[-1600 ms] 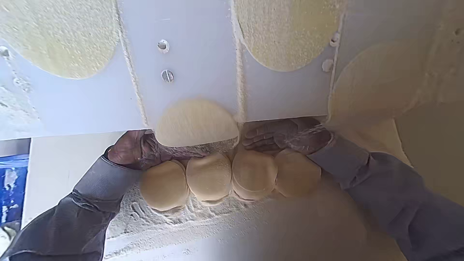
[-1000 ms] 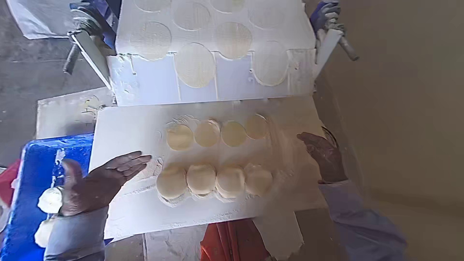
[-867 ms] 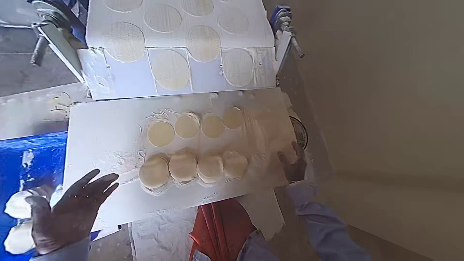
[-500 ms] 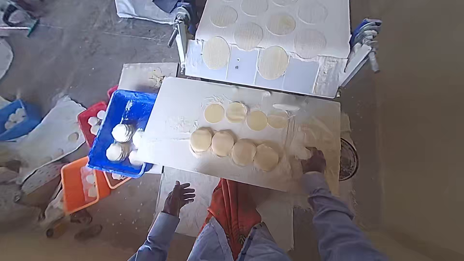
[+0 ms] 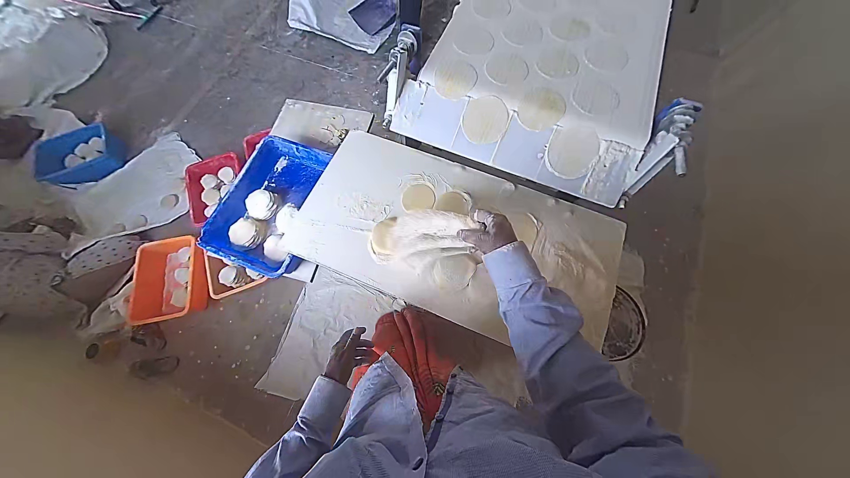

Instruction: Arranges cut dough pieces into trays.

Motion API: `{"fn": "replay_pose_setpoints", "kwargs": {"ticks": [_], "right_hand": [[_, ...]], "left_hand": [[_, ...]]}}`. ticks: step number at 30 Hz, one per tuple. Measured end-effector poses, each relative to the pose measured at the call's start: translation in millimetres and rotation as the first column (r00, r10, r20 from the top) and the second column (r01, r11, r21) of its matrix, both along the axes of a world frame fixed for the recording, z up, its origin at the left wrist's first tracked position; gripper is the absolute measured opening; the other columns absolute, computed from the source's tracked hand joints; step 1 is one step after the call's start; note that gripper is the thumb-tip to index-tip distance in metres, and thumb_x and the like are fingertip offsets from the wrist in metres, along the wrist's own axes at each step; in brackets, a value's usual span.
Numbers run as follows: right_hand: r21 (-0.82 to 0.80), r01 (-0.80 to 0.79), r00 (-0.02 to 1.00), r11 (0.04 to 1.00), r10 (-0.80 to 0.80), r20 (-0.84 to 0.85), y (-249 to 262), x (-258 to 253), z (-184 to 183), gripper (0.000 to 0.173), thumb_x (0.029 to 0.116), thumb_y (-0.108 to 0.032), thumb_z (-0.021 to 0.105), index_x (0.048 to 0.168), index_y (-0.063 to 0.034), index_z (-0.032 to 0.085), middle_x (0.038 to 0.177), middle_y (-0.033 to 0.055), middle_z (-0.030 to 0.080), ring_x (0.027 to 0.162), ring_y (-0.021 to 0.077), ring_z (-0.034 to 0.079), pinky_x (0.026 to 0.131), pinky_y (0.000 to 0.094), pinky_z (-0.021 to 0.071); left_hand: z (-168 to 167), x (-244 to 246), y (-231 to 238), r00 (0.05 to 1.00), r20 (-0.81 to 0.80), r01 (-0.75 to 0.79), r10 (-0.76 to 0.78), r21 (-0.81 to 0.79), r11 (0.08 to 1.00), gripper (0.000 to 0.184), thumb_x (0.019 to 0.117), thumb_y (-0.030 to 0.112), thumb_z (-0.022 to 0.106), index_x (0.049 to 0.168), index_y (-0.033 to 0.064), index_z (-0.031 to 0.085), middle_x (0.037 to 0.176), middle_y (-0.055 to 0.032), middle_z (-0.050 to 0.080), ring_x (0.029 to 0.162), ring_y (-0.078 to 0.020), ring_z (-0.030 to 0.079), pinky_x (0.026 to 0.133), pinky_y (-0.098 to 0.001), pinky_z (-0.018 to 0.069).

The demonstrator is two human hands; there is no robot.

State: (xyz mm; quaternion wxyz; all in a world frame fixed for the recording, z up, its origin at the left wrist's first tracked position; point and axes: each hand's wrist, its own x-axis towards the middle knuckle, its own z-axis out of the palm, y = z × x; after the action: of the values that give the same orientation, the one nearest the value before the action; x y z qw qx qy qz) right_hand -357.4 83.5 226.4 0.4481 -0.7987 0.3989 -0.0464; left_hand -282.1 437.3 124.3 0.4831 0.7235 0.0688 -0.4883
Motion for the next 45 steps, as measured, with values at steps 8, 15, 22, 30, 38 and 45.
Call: {"fn": "replay_pose_setpoints", "kwargs": {"ticks": [8, 15, 22, 30, 38, 45], "right_hand": [[-0.232, -0.061, 0.753, 0.971, -0.108, -0.649, -46, -131, -9, 0.034, 0.0974, -0.009, 0.068, 0.127, 0.008, 0.064, 0.128, 0.0338, 0.063, 0.126, 0.0506, 0.058, 0.107, 0.0639, 0.0428], [-0.336, 0.094, 0.664, 0.937, -0.31, -0.68, -48, -138, -40, 0.064, 0.0957, -0.018, 0.071, 0.153, -0.0066, 0.045, 0.157, 0.0283, 0.041, 0.146, 0.0491, 0.037, 0.111, 0.067, 0.0371], [-0.039, -0.064, 0.765, 0.997, 0.024, -0.644, -44, -83, -137, 0.071, 0.0891, -0.027, 0.081, 0.149, -0.0031, 0.05, 0.148, 0.0244, 0.053, 0.137, 0.0423, 0.052, 0.112, 0.059, 0.043], [0.07, -0.05, 0.686, 0.996, 0.086, -0.723, -62, -78, -151, 0.065, 0.0804, -0.043, 0.087, 0.127, -0.0021, 0.068, 0.131, 0.0242, 0.065, 0.128, 0.0396, 0.059, 0.108, 0.0589, 0.0452], [0.024, -0.072, 0.698, 0.997, 0.068, -0.713, -43, -80, -127, 0.065, 0.0827, -0.04, 0.086, 0.129, 0.0002, 0.065, 0.134, 0.0265, 0.063, 0.13, 0.0423, 0.057, 0.109, 0.0617, 0.0433], [-0.234, -0.216, 0.876, 0.948, 0.082, -0.476, 13, -75, -89, 0.055, 0.0817, -0.022, 0.087, 0.125, 0.0046, 0.066, 0.115, 0.034, 0.069, 0.11, 0.0541, 0.065, 0.097, 0.0703, 0.0459]], "left_hand": [[-30, 13, 14, 0.998, -0.059, -0.003, 0.011, 0.133, 0.991, 0.052, 0.1139, 0.036, 0.026, 0.147, -0.0018, 0.041, 0.119, -0.0255, 0.065, 0.09, -0.0296, 0.068, 0.08, -0.0444, 0.0542], [-19, 47, -24, 0.993, 0.001, 0.119, -0.12, 0.123, 0.985, 0.04, 0.1123, 0.026, 0.04, 0.14, -0.0016, 0.046, 0.112, -0.0212, 0.066, 0.084, -0.0228, 0.068, 0.075, -0.0376, 0.0548], [-6, 54, -38, 0.961, 0.051, 0.261, -0.27, 0.137, 0.956, 0.044, 0.1082, 0.011, 0.048, 0.149, -0.0025, 0.036, 0.116, -0.0241, 0.063, 0.09, -0.0262, 0.069, 0.08, -0.0404, 0.0564], [-18, 49, -6, 0.983, 0.069, 0.152, -0.168, 0.192, 0.97, 0.05, 0.1063, 0.002, 0.04, 0.154, -0.0014, 0.026, 0.12, -0.0269, 0.062, 0.091, -0.0282, 0.069, 0.08, -0.042, 0.0555], [-29, 51, 16, 0.991, 0.115, 0.043, -0.071, 0.231, 0.972, 0.065, 0.1033, 0.007, 0.056, 0.158, 0.0003, 0.021, 0.126, -0.0291, 0.061, 0.1, -0.0344, 0.069, 0.087, -0.0472, 0.0563], [-6, 59, -12, 0.912, 0.352, 0.208, -0.212, 0.048, 0.977, 0.047, 0.1011, 0.009, 0.059, 0.144, -0.0066, 0.046, 0.122, -0.0254, 0.066, 0.11, -0.0321, 0.068, 0.1, -0.0448, 0.0533]]}}
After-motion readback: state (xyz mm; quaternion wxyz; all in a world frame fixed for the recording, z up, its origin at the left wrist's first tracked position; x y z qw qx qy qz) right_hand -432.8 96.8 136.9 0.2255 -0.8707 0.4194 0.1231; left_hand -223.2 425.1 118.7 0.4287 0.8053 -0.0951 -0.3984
